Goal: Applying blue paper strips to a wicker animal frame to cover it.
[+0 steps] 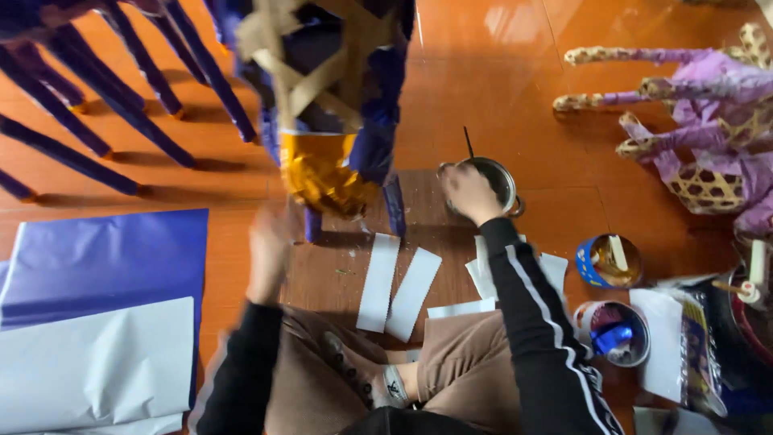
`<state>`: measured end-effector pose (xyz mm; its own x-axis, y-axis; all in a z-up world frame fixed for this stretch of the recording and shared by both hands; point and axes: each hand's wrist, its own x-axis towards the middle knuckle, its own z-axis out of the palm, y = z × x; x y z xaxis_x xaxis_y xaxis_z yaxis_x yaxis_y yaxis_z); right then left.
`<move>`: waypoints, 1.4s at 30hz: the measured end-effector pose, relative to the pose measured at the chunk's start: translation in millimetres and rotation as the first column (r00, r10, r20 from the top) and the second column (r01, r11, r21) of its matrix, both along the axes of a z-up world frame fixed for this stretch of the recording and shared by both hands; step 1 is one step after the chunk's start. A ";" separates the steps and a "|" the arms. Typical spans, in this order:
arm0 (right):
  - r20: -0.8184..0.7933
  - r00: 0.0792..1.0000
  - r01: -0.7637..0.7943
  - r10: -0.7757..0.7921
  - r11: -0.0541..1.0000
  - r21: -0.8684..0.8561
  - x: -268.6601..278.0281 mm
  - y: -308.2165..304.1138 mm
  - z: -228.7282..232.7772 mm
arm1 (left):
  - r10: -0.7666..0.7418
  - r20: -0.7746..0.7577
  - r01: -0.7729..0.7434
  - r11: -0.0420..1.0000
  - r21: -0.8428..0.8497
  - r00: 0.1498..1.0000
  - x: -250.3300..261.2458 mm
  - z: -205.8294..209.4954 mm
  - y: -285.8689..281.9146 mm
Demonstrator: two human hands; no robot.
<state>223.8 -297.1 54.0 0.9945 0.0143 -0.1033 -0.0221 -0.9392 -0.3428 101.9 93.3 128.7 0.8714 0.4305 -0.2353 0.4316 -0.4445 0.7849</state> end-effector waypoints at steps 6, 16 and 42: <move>-0.087 0.974 0.152 -0.207 0.892 -0.425 -42.0 -71.9 -134.5 | -0.390 -0.055 0.376 0.831 0.411 0.919 -113.6 -308.5 -83.5; -0.116 0.991 0.048 -0.066 0.987 -0.152 -156.9 -8.8 -8.8 | -0.233 -0.262 0.349 0.559 0.752 0.937 -120.2 -322.0 -108.6; -0.527 0.812 0.567 -0.251 0.126 0.814 -172.4 1.1 -32.3 | 0.220 -0.420 -0.474 0.403 -0.783 0.881 -113.5 -318.4 -115.6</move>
